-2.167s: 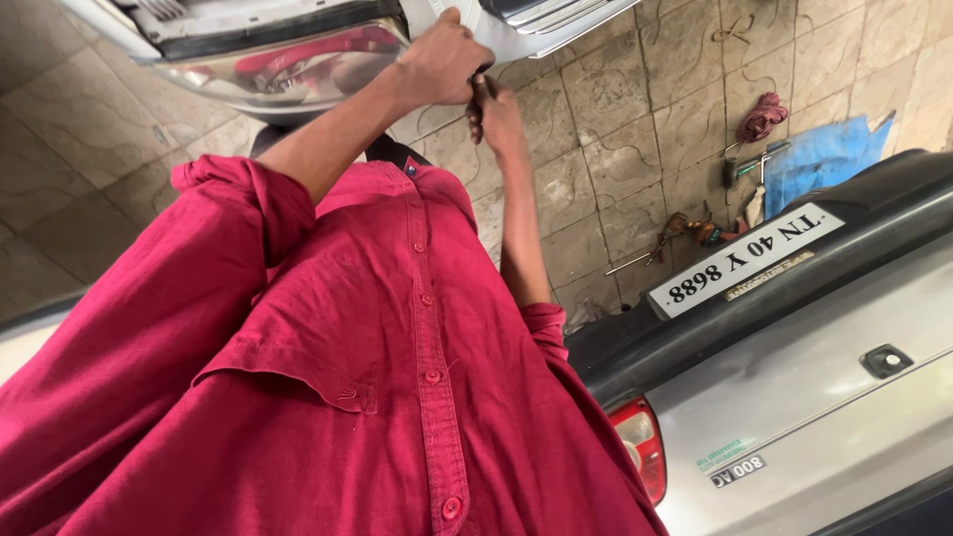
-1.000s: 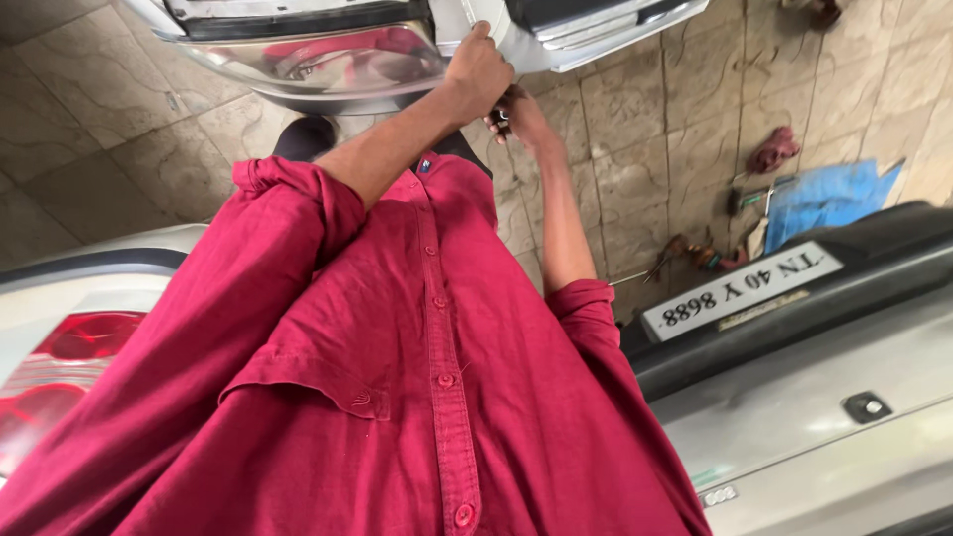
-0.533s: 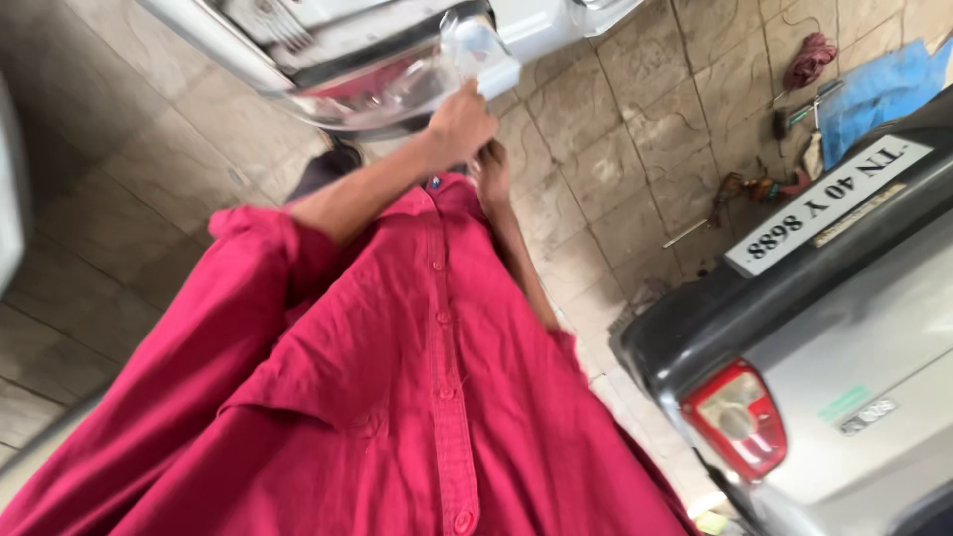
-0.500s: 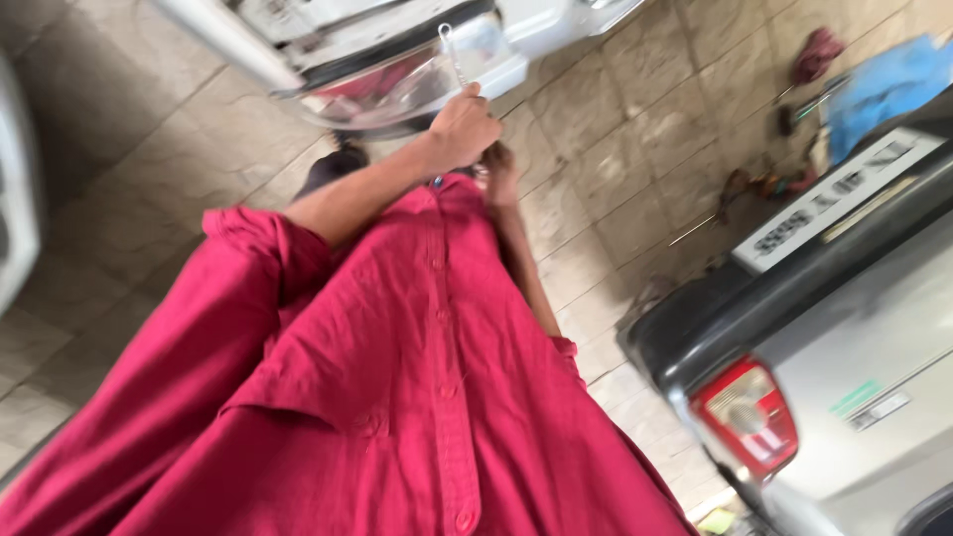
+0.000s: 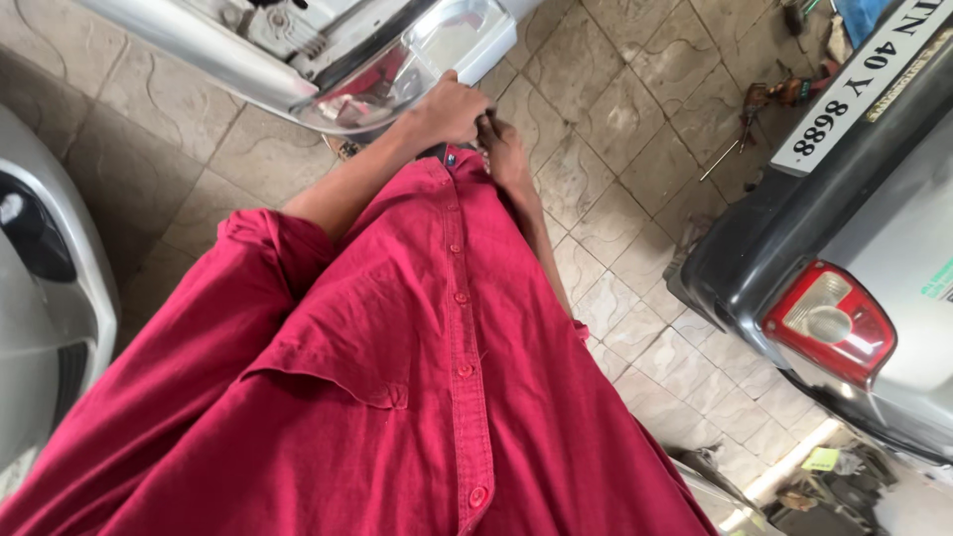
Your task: The person uses a wrench to tighten bolts on the front bumper of a white car with the hood open. They work on the central grille area and the lower bumper section, adjusting the tool and repositioning their hands to secure the components.
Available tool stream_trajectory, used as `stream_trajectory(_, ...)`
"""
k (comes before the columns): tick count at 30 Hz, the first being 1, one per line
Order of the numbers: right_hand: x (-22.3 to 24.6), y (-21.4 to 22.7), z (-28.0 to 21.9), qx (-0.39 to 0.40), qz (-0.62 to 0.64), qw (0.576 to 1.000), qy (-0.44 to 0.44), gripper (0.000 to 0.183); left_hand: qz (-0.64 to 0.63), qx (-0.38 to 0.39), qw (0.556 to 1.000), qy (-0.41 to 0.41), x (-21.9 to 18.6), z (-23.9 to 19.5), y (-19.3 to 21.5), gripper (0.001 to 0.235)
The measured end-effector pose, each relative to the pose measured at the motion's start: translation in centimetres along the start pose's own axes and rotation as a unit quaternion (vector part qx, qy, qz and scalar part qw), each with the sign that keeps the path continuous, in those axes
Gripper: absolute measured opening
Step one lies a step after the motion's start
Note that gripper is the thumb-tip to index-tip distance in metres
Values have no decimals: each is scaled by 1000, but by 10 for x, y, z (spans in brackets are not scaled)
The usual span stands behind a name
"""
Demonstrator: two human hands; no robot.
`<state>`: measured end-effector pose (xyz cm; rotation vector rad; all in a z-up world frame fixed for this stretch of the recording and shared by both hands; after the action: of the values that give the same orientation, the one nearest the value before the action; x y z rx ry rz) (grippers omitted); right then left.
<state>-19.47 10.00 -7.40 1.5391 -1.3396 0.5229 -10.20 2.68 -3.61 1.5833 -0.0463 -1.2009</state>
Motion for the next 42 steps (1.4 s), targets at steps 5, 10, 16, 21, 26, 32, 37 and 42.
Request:
stream_trajectory(5,4,3,2,31,103,992,-61,41,16,1,1000,3,-2,14,2,10)
stream_trajectory(10,9,9,32,52,129,986,-89,35,87,-4,996,1,5,36,1,18)
stream_trajectory(16,42,30,102,118,86,989,6,37,92,-60,994,31,26,95,17,18)
stream_trajectory(21,52,66,180,164,59,984,32,40,119,-60,988,83,44,164,6,19)
stream_trajectory(26,48,83,268,261,12,963,63,47,117,-108,975,156,75,218,-15,26)
stream_trajectory(32,65,88,326,305,-75,942,117,51,40,-248,942,224,86,235,-5,23)
stream_trajectory(37,73,78,355,331,-125,930,101,53,45,-319,913,250,95,247,5,19)
stream_trajectory(42,89,81,364,391,-131,907,86,52,89,-388,877,269,97,250,9,17)
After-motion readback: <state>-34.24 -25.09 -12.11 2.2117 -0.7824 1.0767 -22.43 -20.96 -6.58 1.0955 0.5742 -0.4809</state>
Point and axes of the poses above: each hand's wrist, its own z-axis towards the middle knuckle, its own y-axis out of the back of the hand, x = y × z, the point moved 9 cm from there along z, towards the middle knuckle, and after that the axes turned 13 degrees about -x, right-handed, at the moved point
